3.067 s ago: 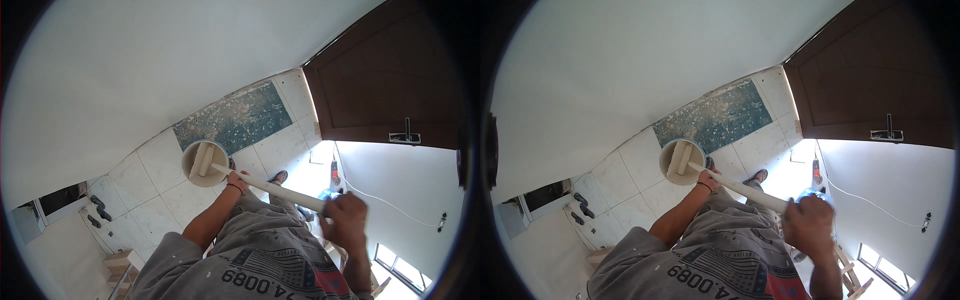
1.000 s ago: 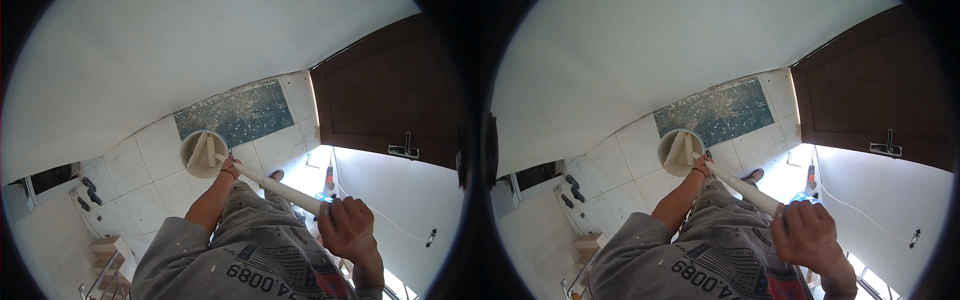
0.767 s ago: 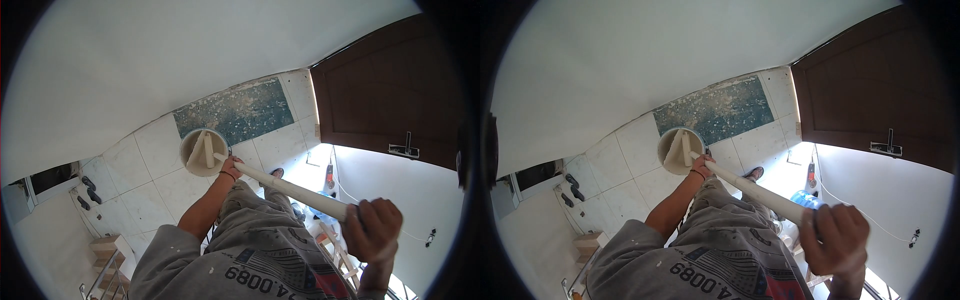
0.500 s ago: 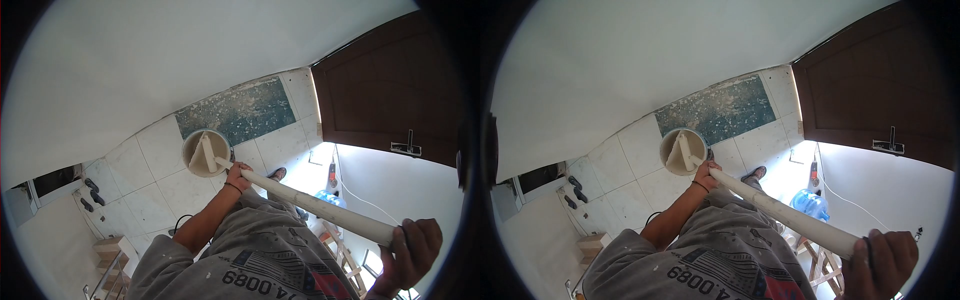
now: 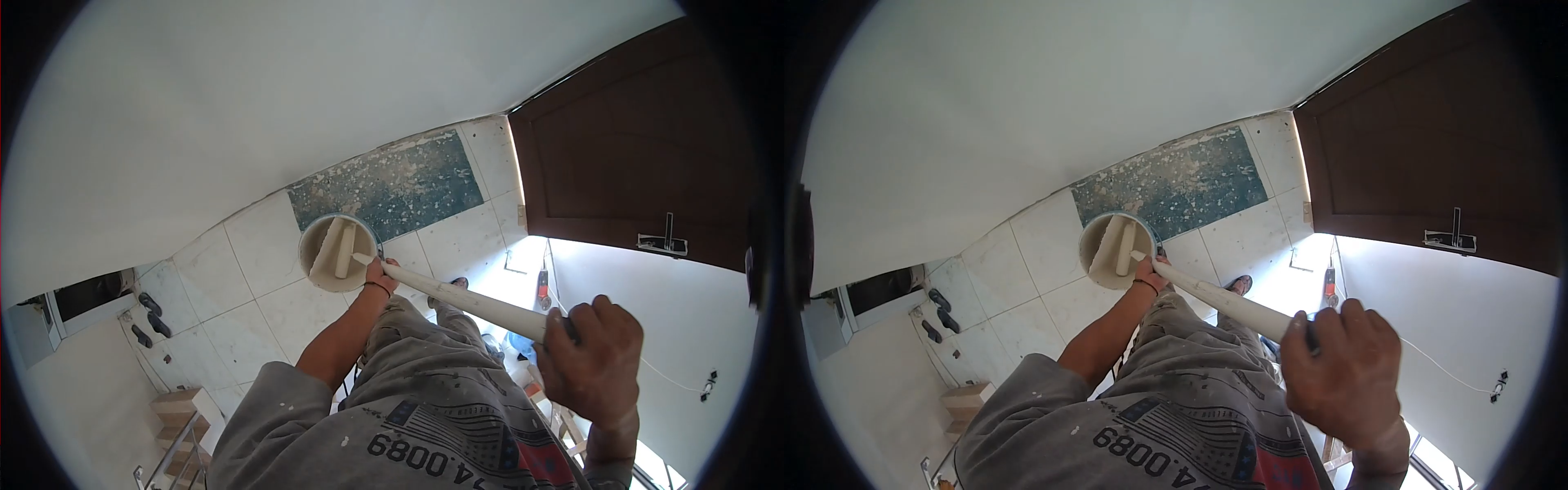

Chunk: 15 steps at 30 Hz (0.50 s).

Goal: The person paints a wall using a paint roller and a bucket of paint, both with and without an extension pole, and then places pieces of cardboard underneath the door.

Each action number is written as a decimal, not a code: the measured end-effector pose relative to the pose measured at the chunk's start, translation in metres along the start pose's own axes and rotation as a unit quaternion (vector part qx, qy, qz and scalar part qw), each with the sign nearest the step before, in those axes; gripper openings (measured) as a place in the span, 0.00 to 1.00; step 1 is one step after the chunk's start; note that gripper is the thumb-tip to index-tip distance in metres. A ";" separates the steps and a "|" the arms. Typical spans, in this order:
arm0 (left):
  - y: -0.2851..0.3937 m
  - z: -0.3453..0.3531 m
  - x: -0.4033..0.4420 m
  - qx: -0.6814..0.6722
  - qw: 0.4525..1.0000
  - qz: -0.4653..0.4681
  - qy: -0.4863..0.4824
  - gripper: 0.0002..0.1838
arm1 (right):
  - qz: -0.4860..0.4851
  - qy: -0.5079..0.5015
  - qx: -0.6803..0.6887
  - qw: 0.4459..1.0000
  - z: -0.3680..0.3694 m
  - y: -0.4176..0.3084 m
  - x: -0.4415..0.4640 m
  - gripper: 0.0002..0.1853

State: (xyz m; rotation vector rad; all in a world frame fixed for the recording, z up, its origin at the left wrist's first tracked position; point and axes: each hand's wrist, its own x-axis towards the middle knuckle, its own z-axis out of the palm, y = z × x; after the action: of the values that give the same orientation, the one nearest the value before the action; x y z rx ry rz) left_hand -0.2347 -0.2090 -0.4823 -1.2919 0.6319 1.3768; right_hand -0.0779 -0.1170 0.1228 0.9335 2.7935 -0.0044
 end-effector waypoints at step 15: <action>0.021 -0.018 -0.004 -0.005 1.000 -0.008 -0.022 0.07 | 0.096 -0.206 0.073 0.971 0.027 -0.044 0.039 0.11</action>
State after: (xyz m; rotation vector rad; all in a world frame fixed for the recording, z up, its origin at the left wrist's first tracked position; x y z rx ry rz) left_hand -0.2485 -0.2318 -0.4895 -1.2690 0.5844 1.3917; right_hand -0.1295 -0.1304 0.0869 1.0900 2.3372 -0.3409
